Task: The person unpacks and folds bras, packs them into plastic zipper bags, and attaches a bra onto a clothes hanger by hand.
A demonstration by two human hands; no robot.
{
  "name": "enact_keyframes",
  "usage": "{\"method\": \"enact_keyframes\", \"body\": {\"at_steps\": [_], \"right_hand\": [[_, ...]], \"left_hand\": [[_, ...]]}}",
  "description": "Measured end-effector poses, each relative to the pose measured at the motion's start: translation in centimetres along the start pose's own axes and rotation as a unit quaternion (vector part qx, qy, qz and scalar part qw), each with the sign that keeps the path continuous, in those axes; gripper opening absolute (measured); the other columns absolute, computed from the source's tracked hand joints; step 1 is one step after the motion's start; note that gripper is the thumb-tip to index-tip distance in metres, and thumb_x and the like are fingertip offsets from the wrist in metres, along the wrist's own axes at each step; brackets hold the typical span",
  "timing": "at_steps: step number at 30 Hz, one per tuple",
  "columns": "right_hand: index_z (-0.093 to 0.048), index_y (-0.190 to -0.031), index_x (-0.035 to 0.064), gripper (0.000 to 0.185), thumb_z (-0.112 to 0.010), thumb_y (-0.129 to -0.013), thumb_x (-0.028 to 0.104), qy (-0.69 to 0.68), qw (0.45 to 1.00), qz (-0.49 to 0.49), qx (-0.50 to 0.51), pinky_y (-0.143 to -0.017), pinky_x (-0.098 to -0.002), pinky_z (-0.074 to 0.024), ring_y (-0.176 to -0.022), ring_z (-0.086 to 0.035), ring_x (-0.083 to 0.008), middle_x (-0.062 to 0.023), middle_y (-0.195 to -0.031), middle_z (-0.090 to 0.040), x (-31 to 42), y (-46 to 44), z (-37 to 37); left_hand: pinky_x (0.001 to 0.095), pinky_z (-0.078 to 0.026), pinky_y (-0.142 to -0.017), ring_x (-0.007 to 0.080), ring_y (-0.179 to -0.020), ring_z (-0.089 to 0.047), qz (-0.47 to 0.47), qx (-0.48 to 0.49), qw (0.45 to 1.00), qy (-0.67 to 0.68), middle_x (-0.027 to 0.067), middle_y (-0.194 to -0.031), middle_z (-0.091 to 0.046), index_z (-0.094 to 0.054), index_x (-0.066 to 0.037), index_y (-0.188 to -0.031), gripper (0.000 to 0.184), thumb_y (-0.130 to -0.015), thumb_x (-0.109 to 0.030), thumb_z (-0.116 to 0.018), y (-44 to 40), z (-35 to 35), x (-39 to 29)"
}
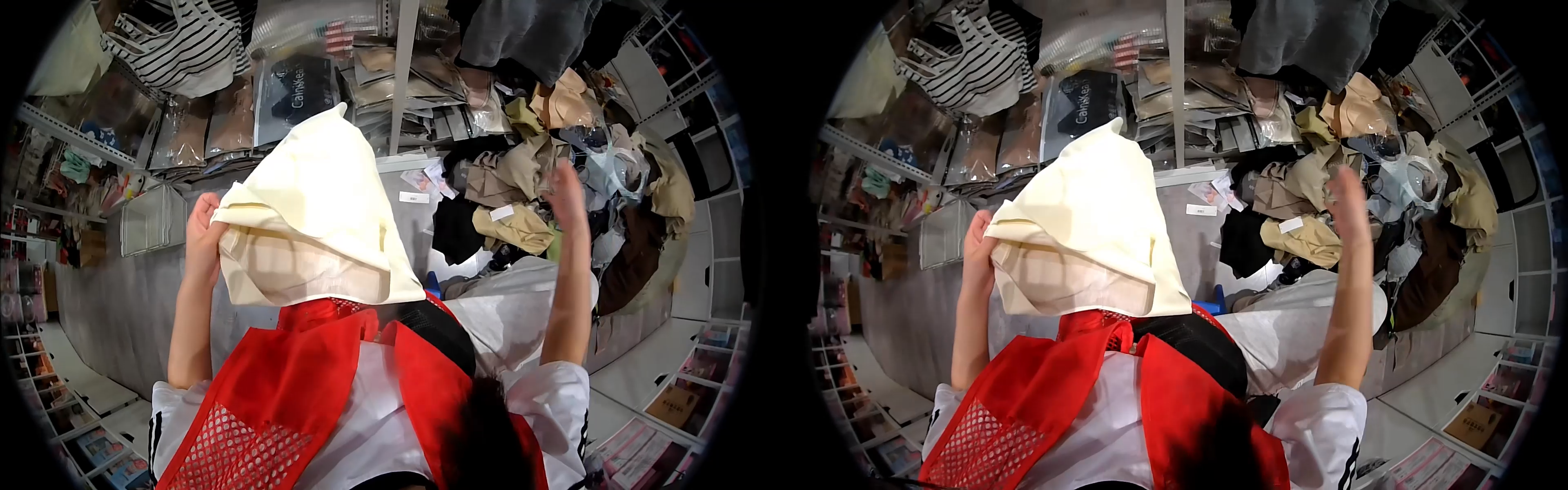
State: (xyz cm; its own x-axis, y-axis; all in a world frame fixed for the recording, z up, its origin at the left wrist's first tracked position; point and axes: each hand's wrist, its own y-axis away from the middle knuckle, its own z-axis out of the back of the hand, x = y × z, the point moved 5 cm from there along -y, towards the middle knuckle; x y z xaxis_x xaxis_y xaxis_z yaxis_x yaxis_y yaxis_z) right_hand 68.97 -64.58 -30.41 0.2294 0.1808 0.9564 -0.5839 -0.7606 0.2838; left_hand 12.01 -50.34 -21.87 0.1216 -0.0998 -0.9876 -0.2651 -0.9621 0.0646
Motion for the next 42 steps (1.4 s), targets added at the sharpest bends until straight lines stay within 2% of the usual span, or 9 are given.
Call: {"method": "enact_keyframes", "body": {"at_steps": [3,5,7,13,16,23,30,37,42], "right_hand": [[-0.023,-0.133,0.0034,0.079,-0.054,-0.078,0.051,0.118,0.938,-0.148,0.292,-0.09,-0.0394,-0.0368,-0.114,-0.043,-0.023,-0.014,-0.13,-0.038,-7.6,9.3,-13.7],[-0.026,-0.13,-0.0013,0.079,-0.061,-0.076,0.044,0.2,0.887,-0.084,0.409,-0.091,-0.0346,-0.037,-0.11,-0.046,-0.0267,-0.0183,-0.124,-0.043,-10.8,14.7,-20.0],[-0.051,-0.108,-0.0019,0.047,-0.063,-0.071,0.027,0.364,0.867,0.075,0.332,-0.081,-0.0336,-0.0425,-0.092,-0.056,-0.0313,-0.0231,-0.102,-0.055,-10.3,16.5,-22.3],[-0.055,-0.082,-0.0006,0.017,-0.059,-0.069,0.01,0.317,0.939,0.114,0.064,-0.061,-0.0347,-0.0463,-0.066,-0.059,-0.0301,-0.0183,-0.071,-0.059,-5.2,13.1,-16.8],[-0.051,-0.09,0.0003,0.014,-0.053,-0.078,0.004,0.057,0.996,0.016,0.071,-0.057,-0.0225,-0.0421,-0.066,-0.052,-0.0083,-0.0037,-0.075,-0.054,-1.9,11.1,-13.7],[-0.045,-0.111,-0.0036,0.038,-0.06,-0.076,0.004,-0.096,0.983,0.118,0.101,-0.064,-0.023,-0.048,-0.074,-0.059,-0.0121,-0.0081,-0.091,-0.057,11.5,12.0,-10.1],[-0.041,-0.115,-0.0033,0.038,-0.046,-0.078,-0.004,-0.158,0.93,0.332,-0.034,-0.07,-0.0247,-0.045,-0.077,-0.054,-0.0126,-0.0071,-0.094,-0.051,20.0,12.7,-4.4],[-0.037,-0.12,-0.0058,0.043,-0.046,-0.078,-0.003,-0.229,0.899,0.346,0.144,-0.084,-0.0304,-0.044,-0.097,-0.052,-0.0215,-0.0132,-0.109,-0.048,26.3,16.4,-8.9],[-0.041,-0.116,-0.0053,0.044,-0.052,-0.074,-0.002,-0.066,0.902,0.372,0.211,-0.089,-0.0292,-0.04,-0.101,-0.05,-0.0179,-0.0138,-0.113,-0.046,24.6,18.6,-15.3]], "left_hand": [[0.0168,-0.036,-0.048,0.0021,-0.055,-0.043,0.038,0.101,0.991,0.084,0.0024,-0.081,-0.05,-0.039,-0.005,-0.103,0.029,-0.078,0.001,-0.051,0.5,-2.7,-2.5],[0.017,-0.032,-0.041,0.0022,-0.049,-0.035,0.062,0.133,0.977,0.153,0.0026,-0.079,-0.048,-0.036,-0.002,-0.114,0.037,-0.079,0.002,-0.049,1.0,-3.7,-4.3],[0.0165,-0.031,-0.042,0.0027,-0.048,-0.035,0.042,0.134,0.968,0.209,0.0032,-0.081,-0.048,-0.034,-0.002,-0.118,0.04,-0.08,0.003,-0.047,1.2,-3.2,-5.9],[0.0143,-0.034,-0.039,0.0059,-0.052,-0.042,-0.089,0.172,0.974,0.114,0.0122,-0.102,-0.048,-0.026,0.002,-0.128,0.051,-0.082,-0.003,-0.049,1.9,-3.7,-10.3],[0.0128,-0.038,-0.041,0.0069,-0.059,-0.05,-0.154,0.179,0.972,0.012,0.0171,-0.119,-0.042,-0.024,0.004,-0.13,0.058,-0.08,-0.006,-0.052,1.6,-5.4,-11.9],[0.013,-0.047,-0.05,0.015,-0.094,-0.058,-0.318,0.237,0.918,0.002,0.0226,-0.132,-0.032,-0.025,0.002,-0.131,0.055,-0.08,-0.001,-0.047,-2.0,-12.0,-19.2],[0.0228,-0.049,-0.08,0.0205,-0.121,-0.038,-0.267,0.35,0.885,0.151,0.0204,-0.138,-0.019,-0.016,0.001,-0.134,0.051,-0.085,0.002,-0.034,-5.8,-17.1,-20.4],[0.0291,-0.044,-0.091,0.0235,-0.114,-0.045,-0.163,0.439,0.82,0.33,0.018,-0.128,-0.039,-0.02,0.002,-0.132,0.045,-0.09,-0.006,-0.031,-6.4,-22.5,-20.7],[0.0326,-0.042,-0.091,0.0241,-0.115,-0.044,-0.039,0.477,0.868,0.133,0.017,-0.129,-0.038,-0.026,-0.001,-0.13,0.043,-0.092,-0.02,-0.033,-3.5,-28.3,-16.0]]}}
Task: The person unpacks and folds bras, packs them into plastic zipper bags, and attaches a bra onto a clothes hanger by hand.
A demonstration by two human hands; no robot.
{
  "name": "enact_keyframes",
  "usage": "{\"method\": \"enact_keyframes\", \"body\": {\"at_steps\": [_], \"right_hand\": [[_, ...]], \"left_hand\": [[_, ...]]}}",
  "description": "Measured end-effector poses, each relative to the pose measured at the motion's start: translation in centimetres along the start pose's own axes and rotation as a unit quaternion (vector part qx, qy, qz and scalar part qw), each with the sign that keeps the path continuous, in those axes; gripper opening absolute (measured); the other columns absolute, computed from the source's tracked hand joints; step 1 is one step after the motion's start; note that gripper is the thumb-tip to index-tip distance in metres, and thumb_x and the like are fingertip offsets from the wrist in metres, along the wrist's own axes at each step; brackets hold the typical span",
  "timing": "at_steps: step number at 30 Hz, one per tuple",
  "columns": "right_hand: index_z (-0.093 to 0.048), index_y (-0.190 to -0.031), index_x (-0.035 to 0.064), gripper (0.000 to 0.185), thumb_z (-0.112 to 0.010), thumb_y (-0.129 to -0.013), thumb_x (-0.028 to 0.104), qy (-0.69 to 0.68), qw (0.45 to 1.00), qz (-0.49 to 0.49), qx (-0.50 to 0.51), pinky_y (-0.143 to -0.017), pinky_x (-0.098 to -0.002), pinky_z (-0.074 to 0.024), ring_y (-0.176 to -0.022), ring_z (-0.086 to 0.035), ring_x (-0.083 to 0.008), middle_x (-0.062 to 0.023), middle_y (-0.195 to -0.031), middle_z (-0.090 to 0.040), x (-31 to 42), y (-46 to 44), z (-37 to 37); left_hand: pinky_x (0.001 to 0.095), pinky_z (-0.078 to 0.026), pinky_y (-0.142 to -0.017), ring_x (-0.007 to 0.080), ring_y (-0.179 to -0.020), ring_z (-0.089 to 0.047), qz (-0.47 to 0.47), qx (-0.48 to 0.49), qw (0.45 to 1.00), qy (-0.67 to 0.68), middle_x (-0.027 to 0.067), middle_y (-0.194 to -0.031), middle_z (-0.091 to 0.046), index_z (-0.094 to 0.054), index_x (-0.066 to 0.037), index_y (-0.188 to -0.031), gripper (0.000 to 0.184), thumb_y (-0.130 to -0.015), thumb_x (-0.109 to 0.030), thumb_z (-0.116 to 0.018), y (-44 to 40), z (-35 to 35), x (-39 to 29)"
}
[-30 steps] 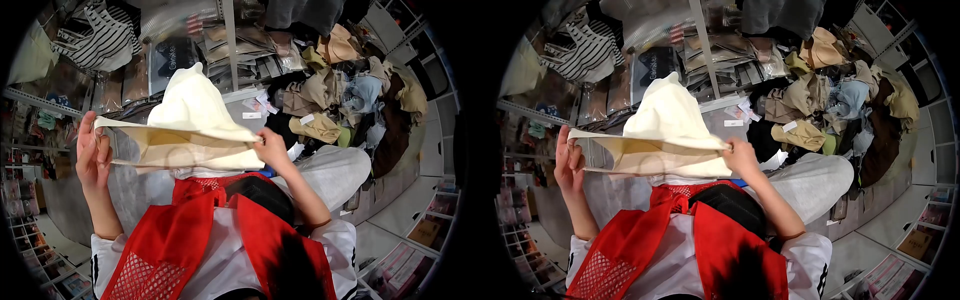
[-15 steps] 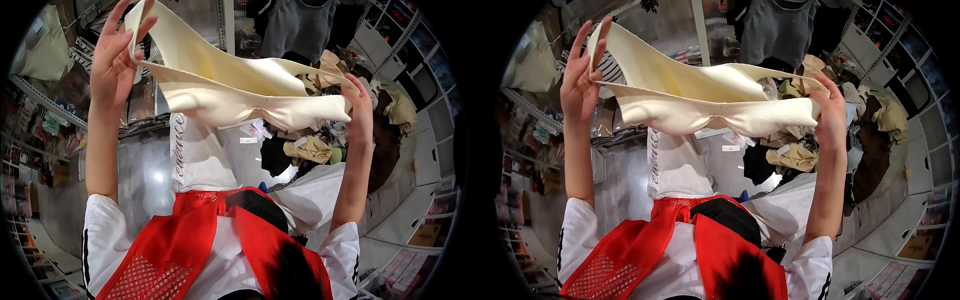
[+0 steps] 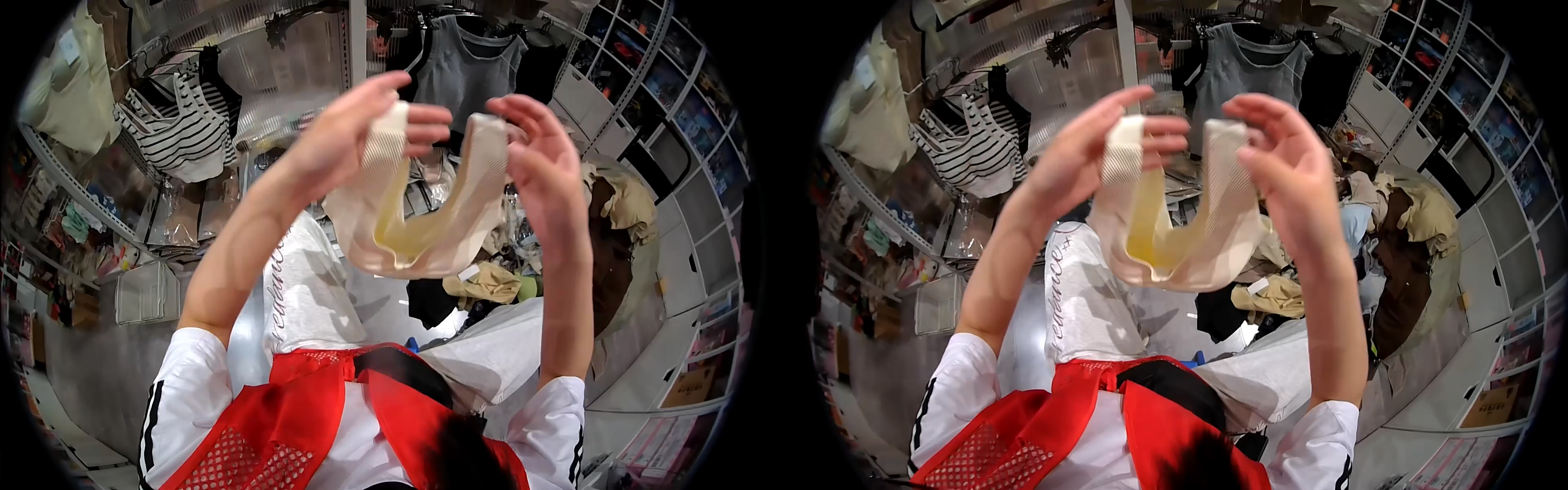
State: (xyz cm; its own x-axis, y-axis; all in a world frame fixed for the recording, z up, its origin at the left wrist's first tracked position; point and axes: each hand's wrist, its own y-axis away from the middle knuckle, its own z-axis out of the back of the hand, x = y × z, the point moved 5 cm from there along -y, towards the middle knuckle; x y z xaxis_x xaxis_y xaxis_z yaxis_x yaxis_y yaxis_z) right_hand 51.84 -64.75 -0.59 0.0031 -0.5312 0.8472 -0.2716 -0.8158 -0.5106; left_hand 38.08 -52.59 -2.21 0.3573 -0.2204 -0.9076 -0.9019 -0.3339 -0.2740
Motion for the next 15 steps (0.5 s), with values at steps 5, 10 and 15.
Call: {"method": "enact_keyframes", "body": {"at_steps": [5,10,15], "right_hand": [[-0.045,-0.112,-0.0031,0.041,-0.052,-0.072,-0.005,0.036,0.993,-0.04,0.103,-0.092,-0.0308,-0.0365,-0.111,-0.043,-0.0187,-0.0104,-0.125,-0.037,-4.0,1.3,-2.5],[-0.045,-0.112,-0.0022,0.04,-0.05,-0.072,-0.005,0.039,0.997,-0.009,0.061,-0.096,-0.0347,-0.0336,-0.117,-0.038,-0.0225,-0.0128,-0.129,-0.031,-5.2,1.0,-0.7],[-0.045,-0.112,-0.0011,0.039,-0.046,-0.074,-0.01,0.09,0.987,-0.05,0.121,-0.091,-0.0314,-0.0384,-0.11,-0.045,-0.0212,-0.0104,-0.125,-0.035,-7.5,-0.2,-2.6]], "left_hand": [[0.0285,-0.041,-0.084,0.0145,-0.104,-0.047,0.029,-0.028,0.975,-0.217,0.0116,-0.118,-0.045,-0.027,-0.002,-0.13,0.051,-0.089,-0.028,-0.044,-0.7,0.0,6.8],[0.0279,-0.044,-0.078,0.0136,-0.083,-0.059,0.071,-0.109,0.934,-0.333,0.0115,-0.098,-0.057,-0.031,-0.001,-0.127,0.057,-0.08,-0.017,-0.059,-0.2,1.5,7.0],[0.0304,-0.037,-0.09,0.0187,-0.108,-0.046,-0.022,-0.115,0.936,-0.332,0.0131,-0.114,-0.049,-0.038,-0.001,-0.121,0.052,-0.076,-0.012,-0.061,-0.5,2.9,7.5]]}}
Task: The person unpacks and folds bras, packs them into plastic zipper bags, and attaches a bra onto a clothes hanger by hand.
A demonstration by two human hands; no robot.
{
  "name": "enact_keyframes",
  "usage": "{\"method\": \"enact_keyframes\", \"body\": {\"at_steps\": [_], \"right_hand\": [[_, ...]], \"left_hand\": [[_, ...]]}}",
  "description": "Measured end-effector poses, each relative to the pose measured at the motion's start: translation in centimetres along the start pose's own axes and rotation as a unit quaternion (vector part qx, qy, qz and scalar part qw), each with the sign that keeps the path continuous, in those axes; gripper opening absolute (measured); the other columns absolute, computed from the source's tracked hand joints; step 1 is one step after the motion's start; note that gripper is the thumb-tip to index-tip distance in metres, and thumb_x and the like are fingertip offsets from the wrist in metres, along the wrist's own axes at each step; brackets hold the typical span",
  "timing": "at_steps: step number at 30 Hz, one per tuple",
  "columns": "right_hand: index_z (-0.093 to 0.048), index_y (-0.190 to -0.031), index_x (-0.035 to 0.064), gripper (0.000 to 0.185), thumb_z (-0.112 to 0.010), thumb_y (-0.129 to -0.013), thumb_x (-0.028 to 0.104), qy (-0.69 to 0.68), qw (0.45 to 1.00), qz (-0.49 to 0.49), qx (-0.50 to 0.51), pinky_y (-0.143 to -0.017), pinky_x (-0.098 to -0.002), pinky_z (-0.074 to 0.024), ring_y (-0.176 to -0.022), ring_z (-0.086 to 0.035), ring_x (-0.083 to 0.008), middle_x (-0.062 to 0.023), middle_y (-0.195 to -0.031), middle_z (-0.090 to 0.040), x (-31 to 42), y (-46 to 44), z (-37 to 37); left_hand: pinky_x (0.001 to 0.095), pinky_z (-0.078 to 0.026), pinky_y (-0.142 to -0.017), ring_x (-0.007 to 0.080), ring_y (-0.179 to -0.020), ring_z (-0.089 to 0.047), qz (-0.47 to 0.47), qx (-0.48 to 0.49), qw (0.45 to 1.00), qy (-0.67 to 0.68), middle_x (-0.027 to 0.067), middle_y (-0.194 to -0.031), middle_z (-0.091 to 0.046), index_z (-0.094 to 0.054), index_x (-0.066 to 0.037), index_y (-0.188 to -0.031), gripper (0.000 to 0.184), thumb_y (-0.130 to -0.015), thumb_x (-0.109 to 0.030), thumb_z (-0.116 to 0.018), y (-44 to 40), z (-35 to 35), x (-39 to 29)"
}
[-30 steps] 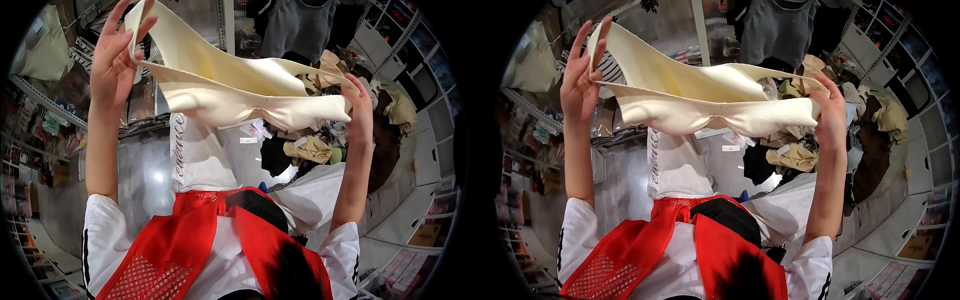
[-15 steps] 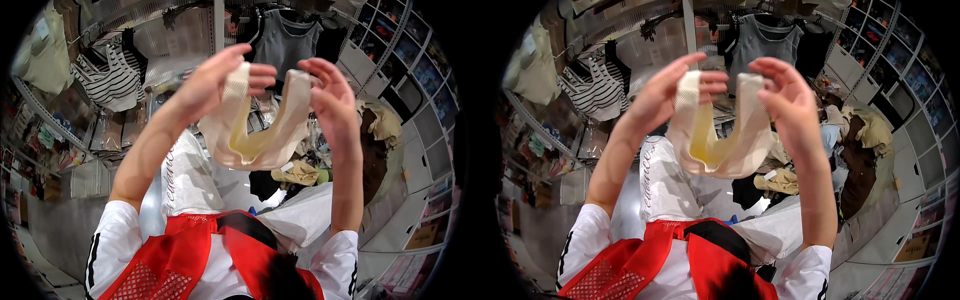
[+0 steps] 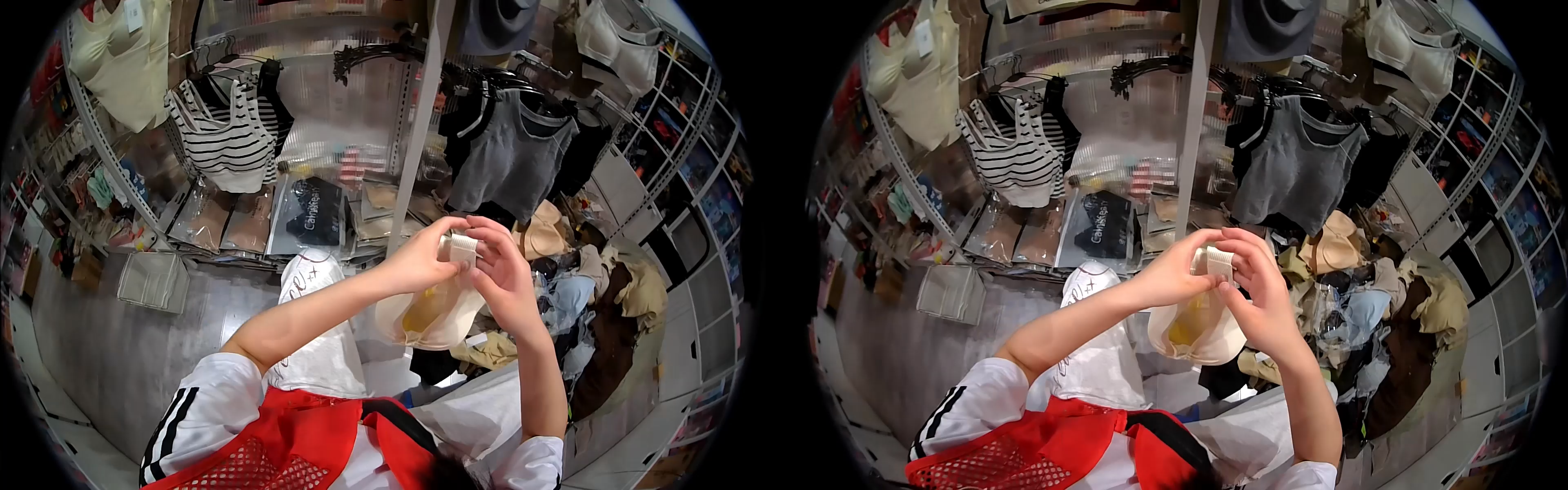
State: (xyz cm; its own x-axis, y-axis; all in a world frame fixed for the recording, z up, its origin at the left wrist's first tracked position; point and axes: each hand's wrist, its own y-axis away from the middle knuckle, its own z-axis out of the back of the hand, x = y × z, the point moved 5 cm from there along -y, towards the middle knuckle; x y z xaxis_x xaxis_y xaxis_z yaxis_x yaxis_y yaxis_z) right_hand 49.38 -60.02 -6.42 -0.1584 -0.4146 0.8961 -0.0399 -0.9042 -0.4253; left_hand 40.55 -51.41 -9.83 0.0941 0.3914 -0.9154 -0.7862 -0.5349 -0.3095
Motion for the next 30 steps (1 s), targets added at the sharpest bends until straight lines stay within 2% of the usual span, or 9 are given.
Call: {"method": "enact_keyframes", "body": {"at_steps": [3,6,11,12,15,19,24,29,30], "right_hand": [[-0.049,-0.105,-0.0007,0.033,-0.046,-0.074,-0.01,0.208,0.976,0.011,-0.061,-0.078,-0.0283,-0.0465,-0.096,-0.055,-0.0198,-0.0104,-0.116,-0.043,-0.3,-2.4,0.4],[-0.049,-0.103,-0.0012,0.03,-0.044,-0.074,-0.011,0.198,0.975,0.056,-0.081,-0.074,-0.027,-0.0474,-0.093,-0.056,-0.0195,-0.011,-0.112,-0.045,-1.3,-6.3,0.9],[-0.039,-0.116,-0.0008,0.041,-0.05,-0.076,0.004,0.14,0.989,0.041,0.009,-0.085,-0.0363,-0.0422,-0.106,-0.048,-0.0281,-0.0165,-0.117,-0.042,-3.4,-18.4,-4.4],[-0.037,-0.117,-0.0026,0.045,-0.051,-0.076,0.007,0.197,0.977,0.062,-0.051,-0.088,-0.0381,-0.0396,-0.107,-0.046,-0.0316,-0.0179,-0.118,-0.041,-5.0,-22.0,-4.9],[-0.035,-0.118,-0.0058,0.052,-0.053,-0.072,0.009,0.312,0.916,-0.033,-0.249,-0.094,-0.0394,-0.0326,-0.109,-0.041,-0.0361,-0.0196,-0.119,-0.04,-8.9,-30.3,-5.4],[-0.046,-0.106,-0.0014,0.044,-0.059,-0.066,0.011,0.505,0.68,0.138,-0.513,-0.084,-0.0431,-0.0385,-0.098,-0.048,-0.0364,-0.0196,-0.106,-0.049,-10.7,-35.9,-2.8],[-0.061,-0.089,0.0084,0.021,-0.063,-0.07,0.017,0.596,0.674,0.08,-0.428,-0.078,-0.0394,-0.0422,-0.088,-0.053,-0.0303,-0.0114,-0.092,-0.057,-9.8,-37.6,-0.8],[-0.06,-0.087,0.0057,0.021,-0.065,-0.072,0.018,0.524,0.701,0.242,-0.419,-0.07,-0.0384,-0.0443,-0.084,-0.054,-0.0308,-0.0108,-0.088,-0.056,-9.1,-36.3,-1.9],[-0.059,-0.087,0.0052,0.021,-0.065,-0.072,0.018,0.504,0.701,0.253,-0.436,-0.069,-0.0389,-0.0441,-0.084,-0.054,-0.0313,-0.0112,-0.087,-0.056,-8.5,-36.2,-2.1]], "left_hand": [[0.0296,-0.038,-0.089,0.0167,-0.106,-0.048,-0.039,-0.04,0.998,0.018,0.0116,-0.112,-0.051,-0.036,-0.001,-0.123,0.051,-0.078,-0.008,-0.058,-0.1,1.9,1.2],[0.0288,-0.04,-0.087,0.0153,-0.101,-0.052,0.062,-0.053,0.959,0.272,0.0108,-0.111,-0.052,-0.034,-0.003,-0.125,0.05,-0.08,-0.006,-0.056,0.3,4.9,2.8],[0.0331,-0.042,-0.089,0.0226,-0.103,-0.053,0.044,-0.093,0.894,0.435,0.0129,-0.117,-0.05,-0.026,-0.005,-0.13,0.05,-0.084,0.001,-0.044,-0.1,9.5,5.9],[0.0335,-0.042,-0.09,0.0235,-0.104,-0.053,0.038,-0.091,0.886,0.453,0.0133,-0.118,-0.049,-0.025,-0.005,-0.13,0.05,-0.084,0.003,-0.042,-0.2,10.3,6.7],[0.0337,-0.042,-0.09,0.0251,-0.106,-0.052,0.058,-0.104,0.92,0.375,0.0138,-0.122,-0.047,-0.025,-0.004,-0.13,0.049,-0.084,0.004,-0.04,-0.3,12.7,10.3],[0.0298,-0.041,-0.09,0.0224,-0.106,-0.053,0.101,-0.098,0.929,0.342,0.0157,-0.116,-0.052,-0.026,-0.002,-0.13,0.048,-0.084,0.005,-0.039,1.8,13.5,15.8],[0.0275,-0.04,-0.089,0.0197,-0.105,-0.053,0.097,-0.046,0.946,0.307,0.0147,-0.113,-0.054,-0.027,-0.002,-0.129,0.049,-0.083,0.006,-0.041,3.2,15.1,16.0],[0.0286,-0.04,-0.088,0.0177,-0.102,-0.053,0.064,-0.101,0.953,0.28,0.0136,-0.111,-0.055,-0.027,-0.002,-0.13,0.05,-0.083,0.002,-0.045,3.6,16.8,18.3],[0.0257,-0.03,-0.095,0.013,-0.116,-0.037,0.084,-0.103,0.931,0.34,0.0069,-0.129,-0.039,-0.035,-0.002,-0.127,0.05,-0.08,-0.004,-0.053,3.9,16.8,17.8]]}}
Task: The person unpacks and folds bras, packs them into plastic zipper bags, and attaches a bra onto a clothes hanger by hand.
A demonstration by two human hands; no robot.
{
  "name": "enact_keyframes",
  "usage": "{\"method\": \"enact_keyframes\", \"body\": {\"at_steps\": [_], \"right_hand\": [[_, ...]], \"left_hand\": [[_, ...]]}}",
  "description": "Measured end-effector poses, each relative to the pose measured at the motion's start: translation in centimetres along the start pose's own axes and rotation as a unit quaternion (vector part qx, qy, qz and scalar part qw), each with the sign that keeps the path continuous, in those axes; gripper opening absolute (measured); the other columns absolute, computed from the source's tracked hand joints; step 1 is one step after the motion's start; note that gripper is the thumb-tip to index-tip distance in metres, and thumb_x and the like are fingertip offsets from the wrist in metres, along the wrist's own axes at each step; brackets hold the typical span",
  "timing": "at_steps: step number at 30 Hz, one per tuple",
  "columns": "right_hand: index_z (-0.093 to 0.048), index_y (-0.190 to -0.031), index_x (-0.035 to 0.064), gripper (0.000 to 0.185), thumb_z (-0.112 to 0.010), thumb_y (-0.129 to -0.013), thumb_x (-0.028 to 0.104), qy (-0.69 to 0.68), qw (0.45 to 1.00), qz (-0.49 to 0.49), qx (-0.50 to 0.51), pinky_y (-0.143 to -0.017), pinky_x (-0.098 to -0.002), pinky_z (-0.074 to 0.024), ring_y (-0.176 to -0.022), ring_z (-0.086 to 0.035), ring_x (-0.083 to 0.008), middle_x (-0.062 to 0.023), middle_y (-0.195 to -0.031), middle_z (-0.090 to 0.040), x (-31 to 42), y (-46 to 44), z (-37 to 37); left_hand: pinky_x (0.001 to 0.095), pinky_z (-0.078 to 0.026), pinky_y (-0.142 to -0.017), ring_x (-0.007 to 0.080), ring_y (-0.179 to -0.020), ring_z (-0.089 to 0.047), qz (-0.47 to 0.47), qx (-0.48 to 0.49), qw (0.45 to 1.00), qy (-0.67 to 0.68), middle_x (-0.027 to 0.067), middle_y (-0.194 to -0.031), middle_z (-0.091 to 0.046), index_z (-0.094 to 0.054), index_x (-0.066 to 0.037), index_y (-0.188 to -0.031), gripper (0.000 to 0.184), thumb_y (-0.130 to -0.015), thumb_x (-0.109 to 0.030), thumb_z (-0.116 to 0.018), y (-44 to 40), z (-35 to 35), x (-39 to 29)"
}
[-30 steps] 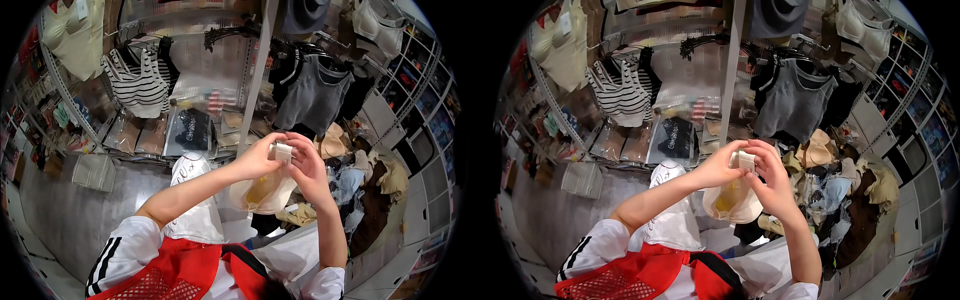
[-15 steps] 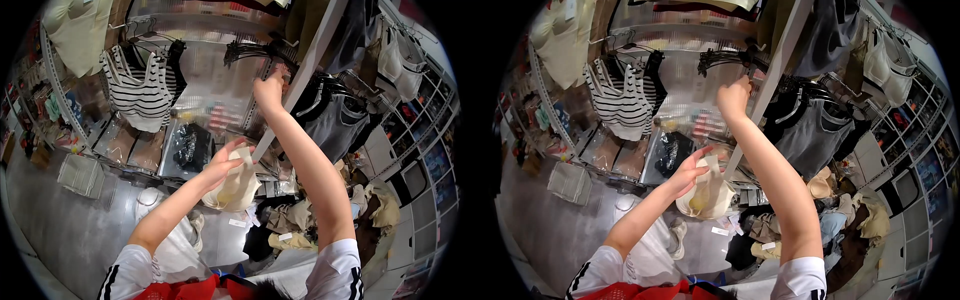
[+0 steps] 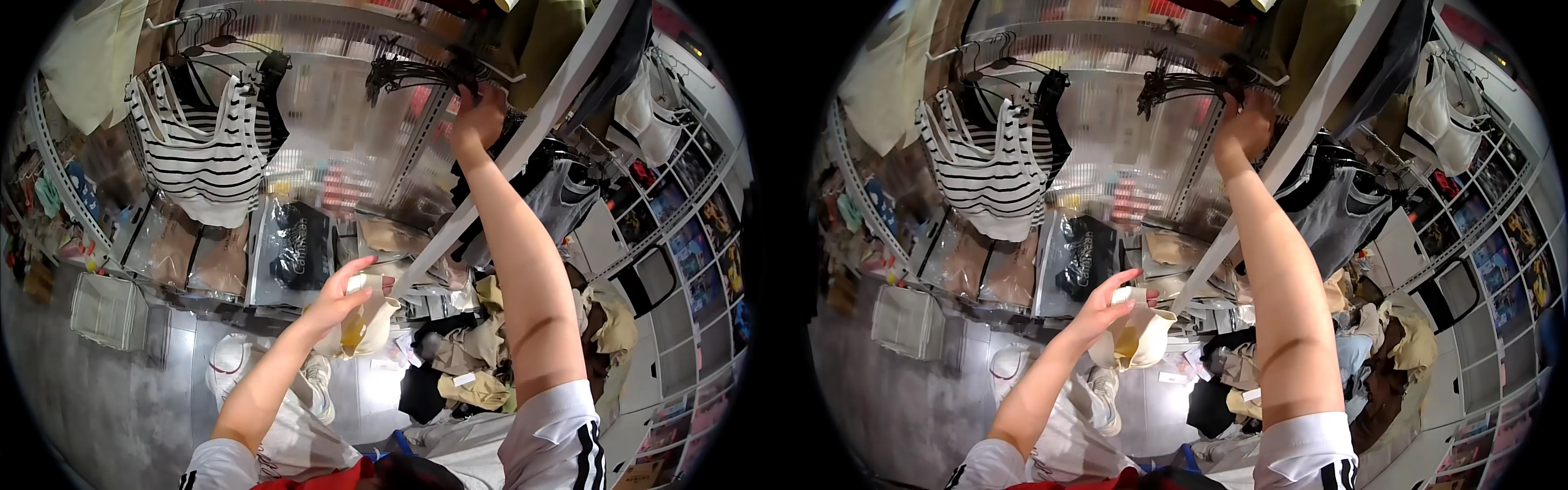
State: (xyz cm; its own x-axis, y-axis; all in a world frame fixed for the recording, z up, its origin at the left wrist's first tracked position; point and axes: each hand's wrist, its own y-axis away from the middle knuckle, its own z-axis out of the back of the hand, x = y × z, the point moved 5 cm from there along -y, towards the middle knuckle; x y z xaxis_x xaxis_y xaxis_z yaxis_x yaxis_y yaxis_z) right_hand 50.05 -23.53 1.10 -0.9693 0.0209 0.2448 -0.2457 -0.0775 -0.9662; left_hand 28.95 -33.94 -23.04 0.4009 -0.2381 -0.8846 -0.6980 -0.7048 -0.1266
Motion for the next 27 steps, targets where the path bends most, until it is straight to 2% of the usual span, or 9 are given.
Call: {"method": "enact_keyframes", "body": {"at_steps": [3,6,9,13,14,17,22,25,27], "right_hand": [[-0.056,-0.088,0.0021,0.017,-0.06,-0.079,0.015,-0.161,0.984,-0.07,0.01,-0.066,-0.0388,-0.0431,-0.076,-0.055,-0.0341,-0.0144,-0.08,-0.057,0.7,-0.3,0.8],[-0.053,-0.09,0.0005,0.012,-0.053,-0.083,0.011,-0.298,0.946,-0.12,0.036,-0.061,-0.034,-0.0417,-0.064,-0.053,-0.0327,-0.0158,-0.073,-0.058,3.2,0.0,2.5],[-0.052,-0.091,-0.0003,0.014,-0.053,-0.084,0.012,-0.313,0.933,-0.091,0.15,-0.058,-0.0258,-0.0398,-0.06,-0.047,-0.0128,-0.0055,-0.067,-0.052,4.3,2.2,1.3],[-0.055,-0.087,-0.0022,0.008,-0.049,-0.084,0.003,-0.365,0.903,0.069,0.218,-0.057,-0.0222,-0.0388,-0.06,-0.047,-0.0101,-0.0055,-0.068,-0.053,9.3,4.8,5.3],[-0.059,-0.086,0.0034,0.018,-0.055,-0.071,-0.005,-0.388,0.896,0.095,0.195,-0.062,-0.032,-0.0416,-0.066,-0.054,-0.0259,-0.0094,-0.073,-0.059,9.6,5.5,6.3],[-0.06,-0.084,0.0045,0.018,-0.058,-0.068,-0.005,-0.396,0.877,0.233,0.142,-0.062,-0.0327,-0.0407,-0.069,-0.054,-0.0242,-0.0068,-0.075,-0.059,11.4,5.1,9.9],[-0.059,-0.082,0.0052,0.027,-0.059,-0.056,-0.002,-0.369,0.793,0.474,0.103,-0.086,-0.0388,-0.0413,-0.073,-0.052,-0.0242,-0.0049,-0.078,-0.058,13.7,0.9,14.4],[-0.061,-0.083,0.0058,0.027,-0.058,-0.058,-0.004,-0.237,0.802,0.499,0.229,-0.082,-0.0361,-0.041,-0.076,-0.053,-0.0239,-0.0039,-0.077,-0.059,12.1,-0.5,10.8],[-0.061,-0.083,0.0057,0.025,-0.059,-0.06,-0.004,-0.285,0.8,0.472,0.237,-0.076,-0.0348,-0.0426,-0.074,-0.053,-0.0235,-0.0041,-0.074,-0.058,11.5,-1.2,11.0]], "left_hand": [[0.0256,-0.03,-0.095,0.0128,-0.116,-0.037,0.001,0.015,1.0,-0.015,0.0071,-0.131,-0.036,-0.035,-0.003,-0.127,0.05,-0.081,-0.004,-0.053,0.7,-0.2,-0.6],[0.025,-0.035,-0.09,0.0124,-0.103,-0.048,-0.038,-0.014,0.991,-0.13,0.0067,-0.113,-0.054,-0.039,-0.002,-0.123,0.045,-0.081,-0.002,-0.051,1.4,0.0,-1.9],[0.0256,-0.04,-0.083,0.0146,-0.09,-0.057,-0.092,-0.052,0.957,-0.27,0.0073,-0.094,-0.063,-0.041,-0.004,-0.121,0.041,-0.08,0.0,-0.049,1.9,0.6,-3.0],[0.0275,-0.041,-0.083,0.0179,-0.089,-0.058,-0.067,-0.051,0.941,-0.329,0.0099,-0.094,-0.063,-0.041,-0.006,-0.12,0.041,-0.08,0.0,-0.049,3.2,1.1,-3.9],[0.0282,-0.041,-0.083,0.0188,-0.09,-0.059,-0.064,-0.045,0.938,-0.337,0.0104,-0.093,-0.063,-0.041,-0.006,-0.12,0.041,-0.08,-0.001,-0.048,3.4,1.0,-4.2],[0.0297,-0.041,-0.084,0.0216,-0.092,-0.058,-0.062,-0.047,0.927,-0.368,0.0122,-0.095,-0.063,-0.042,-0.007,-0.119,0.04,-0.08,-0.002,-0.048,3.7,0.9,-4.1],[0.0274,-0.042,-0.083,0.0174,-0.09,-0.058,-0.069,-0.032,0.931,-0.356,0.0111,-0.093,-0.063,-0.041,-0.004,-0.119,0.039,-0.081,0.002,-0.044,2.9,-0.4,-4.5],[0.0264,-0.043,-0.082,0.0147,-0.087,-0.059,-0.061,-0.016,0.948,-0.311,0.0109,-0.091,-0.063,-0.04,-0.003,-0.12,0.039,-0.082,0.005,-0.042,2.8,-2.2,-3.9],[0.0264,-0.044,-0.081,0.0143,-0.087,-0.059,-0.074,-0.021,0.954,-0.29,0.0108,-0.091,-0.063,-0.04,-0.002,-0.12,0.039,-0.082,0.005,-0.041,2.4,-3.0,-3.8]]}}
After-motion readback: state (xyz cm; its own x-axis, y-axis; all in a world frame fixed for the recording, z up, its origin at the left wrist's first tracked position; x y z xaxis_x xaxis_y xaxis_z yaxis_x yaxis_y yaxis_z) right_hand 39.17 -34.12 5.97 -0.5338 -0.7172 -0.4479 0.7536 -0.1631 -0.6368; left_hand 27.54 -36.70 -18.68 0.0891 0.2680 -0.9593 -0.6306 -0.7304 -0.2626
